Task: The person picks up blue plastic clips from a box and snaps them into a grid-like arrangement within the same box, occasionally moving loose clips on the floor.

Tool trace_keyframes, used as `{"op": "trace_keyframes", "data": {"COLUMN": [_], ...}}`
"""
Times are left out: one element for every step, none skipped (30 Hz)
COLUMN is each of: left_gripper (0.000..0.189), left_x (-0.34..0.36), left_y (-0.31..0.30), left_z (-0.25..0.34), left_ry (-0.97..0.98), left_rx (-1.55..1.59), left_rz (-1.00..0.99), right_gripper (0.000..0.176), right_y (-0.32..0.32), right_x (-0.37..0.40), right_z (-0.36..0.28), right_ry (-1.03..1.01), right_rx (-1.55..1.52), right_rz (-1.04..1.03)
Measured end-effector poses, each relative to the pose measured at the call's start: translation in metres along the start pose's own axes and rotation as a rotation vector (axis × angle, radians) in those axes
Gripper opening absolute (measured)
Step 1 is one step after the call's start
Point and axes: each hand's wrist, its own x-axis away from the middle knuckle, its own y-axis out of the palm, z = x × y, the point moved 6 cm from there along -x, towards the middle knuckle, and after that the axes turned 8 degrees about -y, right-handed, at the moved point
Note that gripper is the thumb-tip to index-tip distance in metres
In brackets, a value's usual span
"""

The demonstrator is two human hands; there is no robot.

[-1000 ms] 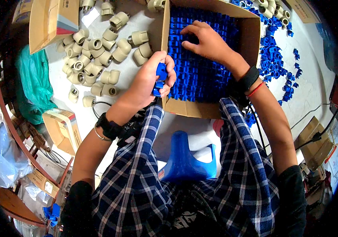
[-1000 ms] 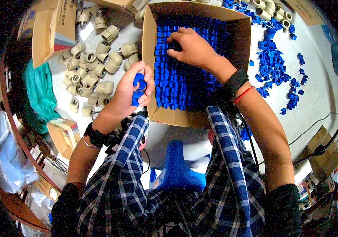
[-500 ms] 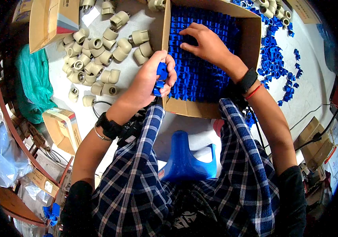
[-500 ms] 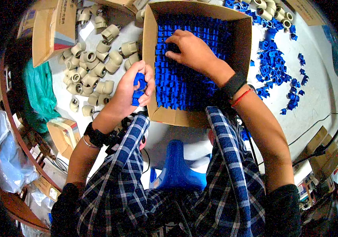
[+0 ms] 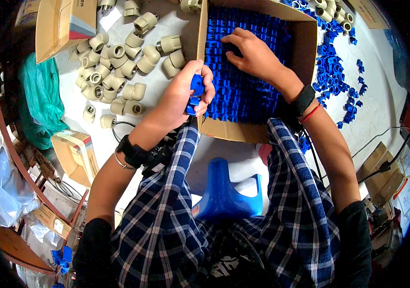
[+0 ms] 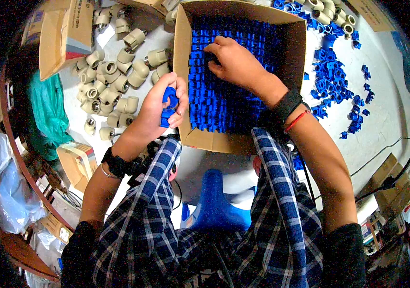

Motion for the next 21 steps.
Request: {"op": "trace_keyframes", "data": {"left_gripper": [0.036,0.036,0.036,0.036,0.036,0.036,0.036,0.036,0.036,0.036,0.036,0.037,0.037,0.037,0.039,0.042,0.042,0.044,0.046,0.046,0.048], "left_x": [0.000,0.000,0.000,0.000,0.000,0.000,0.000,0.000,0.000,0.000,0.000,0.000,0.000,0.000,-0.001,0.000,0.001,0.002,0.003,0.004,0.005], "left_y": [0.000,0.000,0.000,0.001,0.000,0.000,0.000,0.000,0.000,0.000,0.000,0.000,-0.001,-0.003,-0.003,0.000,0.001,0.000,0.000,0.002,0.000], "left_z": [0.000,0.000,0.000,0.000,0.000,0.000,0.000,0.000,0.000,0.000,0.000,0.000,0.000,-0.001,0.000,0.001,0.001,0.001,0.000,0.000,-0.002], "left_ry": [-0.004,-0.004,-0.003,-0.002,-0.002,0.000,0.001,0.002,-0.003,-0.007,-0.007,0.000,0.006,0.005,0.008,0.012,0.011,-0.008,-0.027,-0.027,-0.029], "left_rx": [0.001,0.002,-0.001,-0.003,-0.003,-0.005,-0.006,-0.006,-0.004,-0.003,-0.003,-0.011,-0.018,-0.018,-0.002,0.013,0.015,0.019,0.023,0.023,0.013], "left_rz": [0.000,0.000,-0.002,-0.003,-0.003,-0.004,-0.006,-0.006,0.001,0.008,0.008,0.014,0.021,0.021,-0.030,-0.082,-0.081,-0.041,-0.001,0.000,0.058], "right_gripper": [0.033,0.033,0.033,0.033,0.034,0.035,0.035,0.035,0.035,0.035,0.034,0.033,0.033,0.030,0.027,0.027,0.025,0.022,0.019,0.022,0.025], "right_y": [0.000,-0.001,-0.001,-0.001,0.000,0.000,0.001,0.001,0.000,-0.001,-0.006,-0.011,-0.013,-0.019,-0.024,-0.025,-0.026,-0.027,-0.029,-0.027,-0.025], "right_x": [0.000,0.000,0.000,0.000,0.000,0.000,0.001,0.002,0.003,0.002,0.002,0.003,0.002,0.003,0.003,0.004,0.005,0.006,0.005,0.005,0.005], "right_z": [0.000,0.000,0.000,-0.001,-0.001,0.000,-0.001,-0.002,-0.003,-0.007,-0.011,-0.015,-0.022,-0.030,-0.038,-0.045,-0.054,-0.064,-0.076,-0.083,-0.090], "right_ry": [0.000,-0.006,-0.013,-0.013,0.007,0.027,0.027,0.022,0.016,0.017,0.012,0.007,0.008,-0.007,-0.021,-0.021,-0.053,-0.085,-0.105,-0.153,-0.131], "right_rx": [0.000,0.008,0.015,0.016,0.002,-0.012,-0.013,0.002,0.016,0.016,0.035,0.053,0.052,0.013,-0.026,-0.027,-0.120,-0.213,-0.223,-0.286,-0.314], "right_rz": [0.000,-0.001,-0.003,-0.003,-0.007,-0.012,-0.012,0.011,0.034,0.034,0.097,0.160,0.159,0.217,0.275,0.274,0.284,0.293,0.307,0.301,0.269]}}
